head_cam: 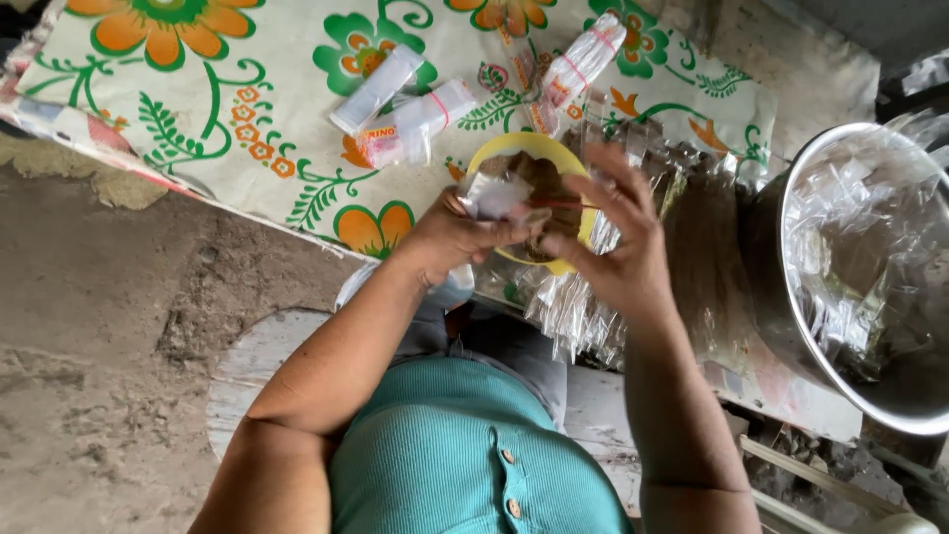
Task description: The person fills small plastic sleeves with a brown mixture from a yellow bowl using a small red spoon, then sets the filled sleeves aside.
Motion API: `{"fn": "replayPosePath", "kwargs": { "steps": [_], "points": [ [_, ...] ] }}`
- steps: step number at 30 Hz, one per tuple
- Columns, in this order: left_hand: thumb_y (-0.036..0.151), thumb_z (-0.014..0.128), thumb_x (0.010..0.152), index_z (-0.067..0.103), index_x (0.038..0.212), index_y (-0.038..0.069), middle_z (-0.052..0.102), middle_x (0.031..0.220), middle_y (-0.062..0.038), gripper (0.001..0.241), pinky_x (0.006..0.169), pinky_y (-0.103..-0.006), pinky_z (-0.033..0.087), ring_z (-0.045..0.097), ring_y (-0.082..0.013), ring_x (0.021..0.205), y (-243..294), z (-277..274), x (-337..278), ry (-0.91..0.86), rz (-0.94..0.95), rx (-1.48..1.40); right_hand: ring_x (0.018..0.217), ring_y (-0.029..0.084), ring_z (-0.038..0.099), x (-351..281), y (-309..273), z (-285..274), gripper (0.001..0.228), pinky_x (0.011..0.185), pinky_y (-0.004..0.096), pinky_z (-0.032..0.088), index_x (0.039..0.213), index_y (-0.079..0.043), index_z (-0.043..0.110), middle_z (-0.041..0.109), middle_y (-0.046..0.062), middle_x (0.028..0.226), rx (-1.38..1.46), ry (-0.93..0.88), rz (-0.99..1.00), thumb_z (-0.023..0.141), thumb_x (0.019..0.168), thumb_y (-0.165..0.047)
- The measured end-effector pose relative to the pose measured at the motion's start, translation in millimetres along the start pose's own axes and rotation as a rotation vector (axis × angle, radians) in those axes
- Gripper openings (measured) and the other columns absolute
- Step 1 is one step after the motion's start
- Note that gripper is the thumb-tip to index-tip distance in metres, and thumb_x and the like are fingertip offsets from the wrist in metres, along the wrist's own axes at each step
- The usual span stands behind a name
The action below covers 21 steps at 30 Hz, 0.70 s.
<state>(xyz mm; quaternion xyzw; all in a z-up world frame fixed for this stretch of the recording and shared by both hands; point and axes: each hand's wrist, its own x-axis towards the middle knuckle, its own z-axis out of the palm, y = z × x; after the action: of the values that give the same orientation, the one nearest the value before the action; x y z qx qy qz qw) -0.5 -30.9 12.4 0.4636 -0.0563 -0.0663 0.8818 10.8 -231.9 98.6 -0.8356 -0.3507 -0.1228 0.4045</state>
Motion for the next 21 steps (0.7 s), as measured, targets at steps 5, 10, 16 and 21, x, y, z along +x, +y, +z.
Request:
{"fn": "replayPosePath", "kwargs": {
  "steps": [5,10,16,21],
  "points": [
    [0.004,0.085,0.079,0.078,0.102,0.007,0.073,0.072,-0.006,0.025,0.036,-0.0193,0.043,0.054,-0.0067,0.043,2.7,5.1,0.8,-0.105,-0.154,0.141,0.143,0.035,0.043,10.8,-53.5,-2.5,0.005,0.124,0.057,0.033,0.091,-0.004,0.070,0.065,0.013,0.125,0.122,0.234,-0.165,0.075,0.091,-0.005],
    [0.012,0.079,0.081,0.069,0.129,0.012,0.074,0.125,-0.004,0.048,0.040,-0.0164,0.042,0.058,0.0008,0.061,29.0,10.3,-6.5,-0.212,-0.220,0.253,0.139,0.036,0.050,12.7,-60.5,-16.7,0.011,0.124,0.051,0.041,0.084,-0.003,0.066,0.068,0.016,0.118,0.035,0.307,-0.222,0.076,0.088,-0.003],
    [0.013,0.076,0.093,0.070,0.112,0.007,0.066,0.094,0.003,0.021,0.073,-0.0224,0.055,0.064,-0.0096,0.087,50.9,54.1,-5.3,-0.233,0.206,0.256,0.137,0.036,0.055,14.4,-45.0,-18.7,0.010,0.122,0.053,0.044,0.093,-0.005,0.068,0.068,0.011,0.121,0.048,0.186,-0.145,0.076,0.088,-0.002],
    [0.020,0.084,0.078,0.078,0.104,0.008,0.079,0.106,-0.007,0.029,0.091,-0.0256,0.063,0.074,-0.0111,0.098,5.6,49.4,-6.1,-0.249,-0.121,0.334,0.140,0.025,0.057,24.5,-22.9,-58.9,0.030,0.128,0.043,0.049,0.089,-0.008,0.064,0.066,0.002,0.123,0.185,0.331,-0.045,0.063,0.091,0.022]
  ]
}}
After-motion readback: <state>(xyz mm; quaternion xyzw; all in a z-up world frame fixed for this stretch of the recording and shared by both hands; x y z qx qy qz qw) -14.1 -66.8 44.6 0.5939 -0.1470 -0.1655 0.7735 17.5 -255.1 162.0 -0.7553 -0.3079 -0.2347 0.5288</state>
